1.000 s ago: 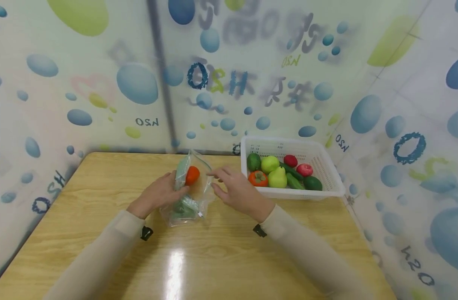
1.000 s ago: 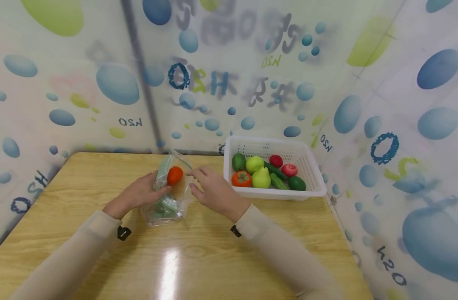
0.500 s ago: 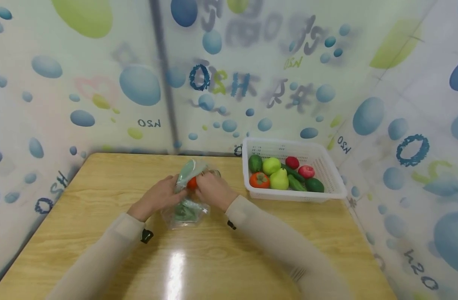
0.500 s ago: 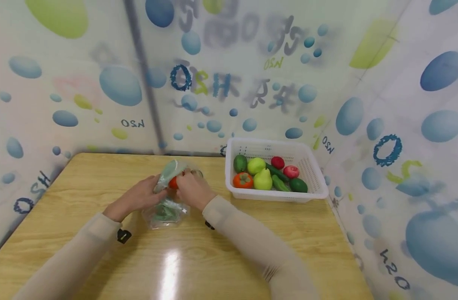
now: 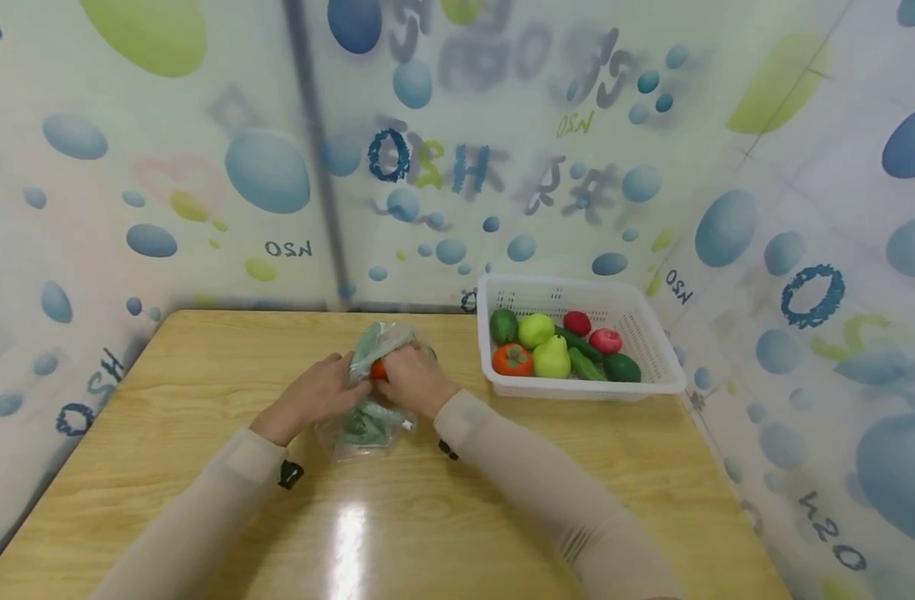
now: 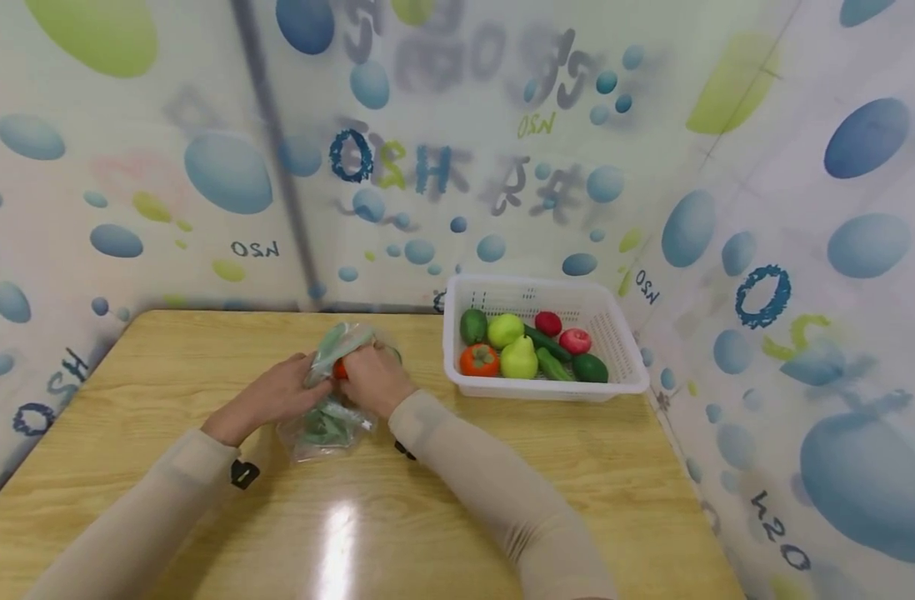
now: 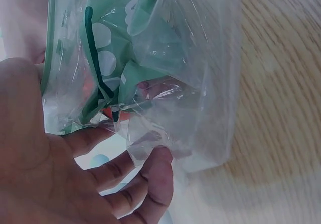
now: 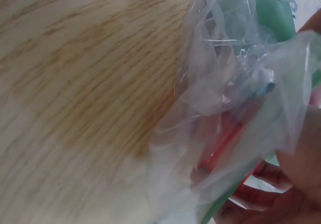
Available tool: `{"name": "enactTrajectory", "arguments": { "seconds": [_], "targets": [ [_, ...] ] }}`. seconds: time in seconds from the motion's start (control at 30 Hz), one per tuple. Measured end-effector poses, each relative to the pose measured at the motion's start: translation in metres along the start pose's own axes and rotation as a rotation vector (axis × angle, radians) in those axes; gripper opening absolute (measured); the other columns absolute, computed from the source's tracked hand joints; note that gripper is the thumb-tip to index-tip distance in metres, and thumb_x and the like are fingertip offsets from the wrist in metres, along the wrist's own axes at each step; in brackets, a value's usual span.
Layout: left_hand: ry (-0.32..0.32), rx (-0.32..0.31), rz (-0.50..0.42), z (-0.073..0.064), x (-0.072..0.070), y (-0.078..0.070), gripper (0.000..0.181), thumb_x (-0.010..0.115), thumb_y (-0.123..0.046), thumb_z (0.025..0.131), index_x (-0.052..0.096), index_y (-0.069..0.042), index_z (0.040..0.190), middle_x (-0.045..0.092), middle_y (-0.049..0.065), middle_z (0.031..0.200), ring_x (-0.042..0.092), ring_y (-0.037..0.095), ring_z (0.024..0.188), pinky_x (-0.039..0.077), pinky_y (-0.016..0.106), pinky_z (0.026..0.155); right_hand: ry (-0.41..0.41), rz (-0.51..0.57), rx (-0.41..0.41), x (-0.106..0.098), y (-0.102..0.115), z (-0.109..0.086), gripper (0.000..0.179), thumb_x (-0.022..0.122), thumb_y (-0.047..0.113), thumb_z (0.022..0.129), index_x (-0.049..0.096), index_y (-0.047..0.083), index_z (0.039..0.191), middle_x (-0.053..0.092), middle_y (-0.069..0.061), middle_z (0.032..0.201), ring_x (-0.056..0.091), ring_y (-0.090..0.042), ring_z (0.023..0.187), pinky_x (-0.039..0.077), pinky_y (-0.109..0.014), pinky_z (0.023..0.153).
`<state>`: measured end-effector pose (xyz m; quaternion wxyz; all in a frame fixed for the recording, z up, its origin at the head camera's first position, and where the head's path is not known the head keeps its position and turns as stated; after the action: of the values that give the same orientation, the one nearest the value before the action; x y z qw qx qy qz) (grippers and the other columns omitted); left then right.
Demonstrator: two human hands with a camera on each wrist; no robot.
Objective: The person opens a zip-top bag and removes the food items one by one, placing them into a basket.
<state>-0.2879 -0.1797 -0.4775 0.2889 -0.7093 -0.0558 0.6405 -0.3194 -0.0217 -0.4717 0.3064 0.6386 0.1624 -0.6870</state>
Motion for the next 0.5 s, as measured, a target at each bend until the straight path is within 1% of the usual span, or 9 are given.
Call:
{"name": "enactTrajectory", "arguments": {
  "seconds": [0.07, 0.13, 0.2, 0.27, 0.33, 0.4, 0.5],
  "targets": [
    [0.01, -0.009, -0.005, 0.0002, 0.0012, 0.0009, 0.059, 0.059, -0.042, 0.115, 0.062, 0.002, 0.154, 0.076, 0.021, 0.116, 0.068, 0.032, 0.1, 0.061, 0.051, 0.084, 0.002, 0.002, 0.0, 0.0009, -0.0007, 0.0001, 0.05, 0.085, 0.034, 0.11, 0.072, 0.01, 0.151, 0.08, -0.01, 0.148, 0.079, -0.029, 0.137, 0.064, -0.043, 0.12],
    [0.015, -0.019, -0.011, 0.0003, 0.0019, 0.0017, 0.057, 0.059, -0.041, 0.115, 0.062, 0.001, 0.152, 0.076, 0.021, 0.117, 0.068, 0.032, 0.1, 0.061, 0.051, 0.084, 0.002, 0.001, 0.002, 0.0004, -0.0013, -0.0004, 0.046, 0.087, 0.034, 0.108, 0.076, 0.008, 0.144, 0.083, -0.01, 0.14, 0.081, -0.028, 0.13, 0.066, -0.041, 0.114],
    [0.013, -0.023, -0.016, 0.0, 0.0013, 0.0021, 0.054, 0.06, -0.04, 0.116, 0.063, 0.002, 0.15, 0.076, 0.022, 0.117, 0.068, 0.033, 0.1, 0.061, 0.053, 0.085, 0.003, -0.004, 0.006, -0.0006, -0.0022, -0.0004, 0.043, 0.087, 0.035, 0.108, 0.079, 0.007, 0.139, 0.084, -0.01, 0.135, 0.083, -0.027, 0.124, 0.068, -0.038, 0.109],
    [0.008, -0.02, -0.014, -0.0002, 0.0008, 0.0023, 0.052, 0.061, -0.039, 0.116, 0.064, 0.002, 0.148, 0.077, 0.024, 0.12, 0.07, 0.036, 0.104, 0.062, 0.057, 0.087, 0.003, 0.016, 0.01, -0.0016, -0.0034, -0.0011, 0.043, 0.088, 0.034, 0.107, 0.079, 0.006, 0.137, 0.084, -0.011, 0.134, 0.082, -0.026, 0.122, 0.069, -0.038, 0.107],
    [0.003, -0.019, -0.013, 0.0005, 0.0009, 0.0025, 0.052, 0.061, -0.039, 0.116, 0.064, 0.001, 0.149, 0.078, 0.025, 0.125, 0.07, 0.038, 0.108, 0.063, 0.06, 0.091, -0.001, 0.038, 0.011, -0.0025, -0.0045, -0.002, 0.046, 0.089, 0.034, 0.106, 0.077, 0.006, 0.142, 0.081, -0.011, 0.139, 0.081, -0.026, 0.125, 0.068, -0.038, 0.11],
    [0.005, -0.015, -0.016, 0.0008, 0.0013, 0.0024, 0.052, 0.06, -0.039, 0.117, 0.063, 0.002, 0.15, 0.077, 0.026, 0.127, 0.071, 0.039, 0.109, 0.063, 0.061, 0.091, -0.007, 0.062, 0.013, -0.0036, -0.0057, -0.0037, 0.05, 0.089, 0.032, 0.106, 0.075, 0.007, 0.146, 0.079, -0.012, 0.144, 0.079, -0.027, 0.129, 0.067, -0.039, 0.113],
    [0.015, -0.025, -0.032, 0.0009, 0.0023, 0.0029, 0.053, 0.06, -0.04, 0.118, 0.062, 0.001, 0.152, 0.076, 0.026, 0.127, 0.07, 0.037, 0.108, 0.062, 0.058, 0.088, -0.012, 0.057, 0.004, -0.0056, -0.0063, -0.0068, 0.054, 0.09, 0.032, 0.105, 0.073, 0.008, 0.15, 0.077, -0.012, 0.148, 0.077, -0.027, 0.132, 0.065, -0.039, 0.115]
  ]
}}
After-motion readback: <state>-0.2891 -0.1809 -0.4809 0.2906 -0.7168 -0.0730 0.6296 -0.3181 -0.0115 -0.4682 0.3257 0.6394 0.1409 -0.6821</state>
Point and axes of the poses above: each hand's wrist, its own z-axis towards the middle knuckle, its own x-axis out of the palm, y = z × x, the point moved 5 cm from there along z, towards the middle knuckle
